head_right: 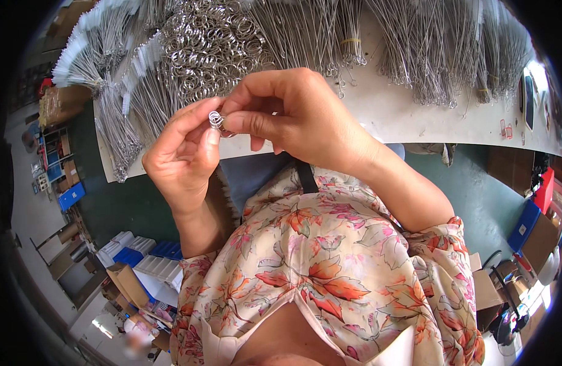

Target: Assembling small white brushes with metal rings on an industrial table.

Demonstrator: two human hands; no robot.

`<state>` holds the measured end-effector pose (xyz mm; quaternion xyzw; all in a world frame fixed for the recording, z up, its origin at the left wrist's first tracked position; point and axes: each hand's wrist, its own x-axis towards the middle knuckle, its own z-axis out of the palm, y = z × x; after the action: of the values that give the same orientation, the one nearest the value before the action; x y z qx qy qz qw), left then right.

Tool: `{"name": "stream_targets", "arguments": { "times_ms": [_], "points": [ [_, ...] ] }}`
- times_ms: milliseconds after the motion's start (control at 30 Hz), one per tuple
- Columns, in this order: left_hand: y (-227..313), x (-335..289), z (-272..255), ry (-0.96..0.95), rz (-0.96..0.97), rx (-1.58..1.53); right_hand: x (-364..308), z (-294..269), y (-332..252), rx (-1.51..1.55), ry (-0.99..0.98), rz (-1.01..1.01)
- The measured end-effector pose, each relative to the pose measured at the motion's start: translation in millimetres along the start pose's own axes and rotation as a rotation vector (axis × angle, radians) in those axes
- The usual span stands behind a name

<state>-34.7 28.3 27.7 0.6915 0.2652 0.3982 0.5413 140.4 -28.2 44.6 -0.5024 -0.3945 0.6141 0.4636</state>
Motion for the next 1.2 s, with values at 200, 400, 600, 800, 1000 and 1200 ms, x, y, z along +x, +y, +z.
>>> {"name": "stream_targets", "arguments": {
  "times_ms": [200,400,600,800,1000,1200],
  "points": [
    [-2.1,-0.7,2.7,-0.005,0.145,0.181,3.0,-15.5,-9.8,-0.15,-0.153,0.012],
    [1.8,-1.6,2.3,-0.017,0.057,0.055,4.6,-22.4,-2.1,-0.038,-0.294,0.122],
    [-2.1,5.3,-7.5,-0.047,-0.313,-0.283,8.5,-17.4,14.0,0.117,-0.262,0.152],
    [-11.4,-5.4,-32.6,-0.184,-0.453,0.127,-0.1,1.3,43.8,-0.983,0.119,-0.395],
    [-29.8,-6.0,-196.2,0.452,-0.459,0.582,-22.2,-5.4,92.7,-1.314,0.258,-0.57],
    [-57.6,-17.6,-346.2,0.643,-0.762,0.74,-14.8,-6.6,96.3,-1.27,0.264,-0.728]
  ]
}}
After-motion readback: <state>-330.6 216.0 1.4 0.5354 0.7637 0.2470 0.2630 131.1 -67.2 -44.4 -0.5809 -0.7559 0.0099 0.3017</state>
